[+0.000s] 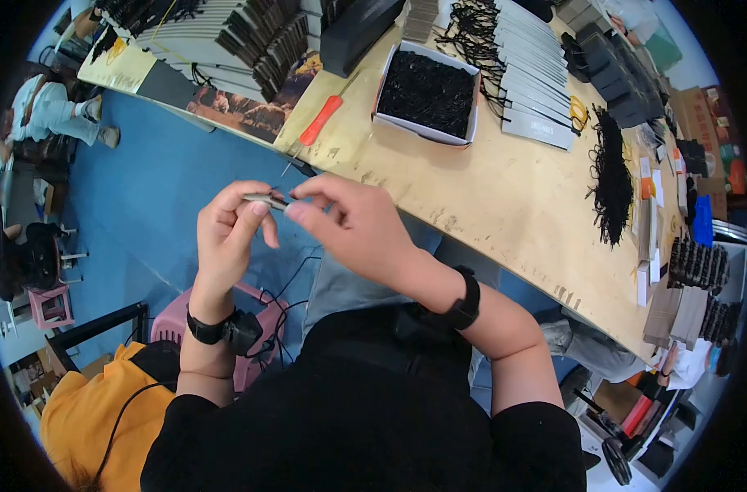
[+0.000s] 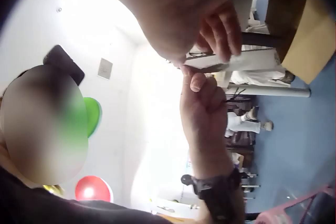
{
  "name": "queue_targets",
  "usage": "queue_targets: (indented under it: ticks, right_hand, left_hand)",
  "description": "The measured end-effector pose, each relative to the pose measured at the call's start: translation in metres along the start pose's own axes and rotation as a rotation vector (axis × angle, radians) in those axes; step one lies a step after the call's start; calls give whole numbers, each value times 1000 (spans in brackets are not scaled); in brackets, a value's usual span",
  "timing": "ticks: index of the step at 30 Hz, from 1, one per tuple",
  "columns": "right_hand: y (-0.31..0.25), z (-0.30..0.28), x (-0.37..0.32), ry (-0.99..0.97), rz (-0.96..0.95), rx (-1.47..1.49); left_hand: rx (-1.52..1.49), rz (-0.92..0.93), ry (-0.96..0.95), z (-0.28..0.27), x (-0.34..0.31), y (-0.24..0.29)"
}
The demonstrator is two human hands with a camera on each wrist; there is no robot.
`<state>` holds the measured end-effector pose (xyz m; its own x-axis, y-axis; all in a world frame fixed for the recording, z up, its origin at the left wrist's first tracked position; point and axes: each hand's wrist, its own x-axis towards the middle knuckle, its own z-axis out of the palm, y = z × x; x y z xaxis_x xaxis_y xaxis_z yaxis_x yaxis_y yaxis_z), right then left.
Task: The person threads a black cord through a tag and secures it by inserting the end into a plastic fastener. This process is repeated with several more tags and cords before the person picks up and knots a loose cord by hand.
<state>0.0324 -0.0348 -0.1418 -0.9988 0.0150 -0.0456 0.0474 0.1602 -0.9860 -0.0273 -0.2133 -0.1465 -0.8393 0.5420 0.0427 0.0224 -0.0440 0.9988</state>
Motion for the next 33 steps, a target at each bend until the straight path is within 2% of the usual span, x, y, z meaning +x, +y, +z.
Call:
queue_targets:
  ticks: [1,3,4,8,11,14,17,19,20,22,24,25,26,27,29,31,33]
  right_hand:
    - [-6,-6,-1,9,-6,-3]
    - [-30,-19,-4,-13,110,427]
    - [-39,-27,-4,-67,111,477]
    - [-60,-41,-15,-5,41,407]
    - [-64,-56,-24,-11,20,489]
    - [-64,-68,-32,9,-78,316]
    - [-72,-79,-40,45,-138,481]
    - [-66,-90,-44,-50,-146,982]
    - [-65,-95,-47,-38,-163,976]
    - [-65,-109,-54,-120,-277,1147]
    - [-68,-118,-62,-64,-308,1229]
    - [-71,-124,-66,-18,-323,1326]
    - [-74,-132,-69,-9,-370,1381]
    - [-74,-142,-73,-9,-388,1369]
    - [-69,-162,-79,11,-429,1359]
    - [-67,-171,-83,32,-465,1337]
    - [-76,-177,-90,192,-422,1068]
  left_hand:
    - [-3,11,-20,5,2,9]
    - [-53,62,-39,17,2,27]
    - [-51,60,-79,22,3,35]
    - [20,79,-183,34,10,54]
    - [106,81,-215,45,15,66]
    - [164,82,-255,58,18,73]
    - [149,91,-339,69,24,78]
    - [125,100,-405,76,29,82]
    - [69,66,-457,80,32,83]
    - [12,51,-525,93,37,92]
    - [20,-73,-540,110,42,104]
    - [20,-53,-550,119,45,106]
    - [-12,42,-531,128,49,105]
    - [-43,134,-512,135,54,104]
    - [-106,147,-516,145,59,108]
    - [-136,72,-500,154,63,113]
    - [-83,82,-457,164,68,116]
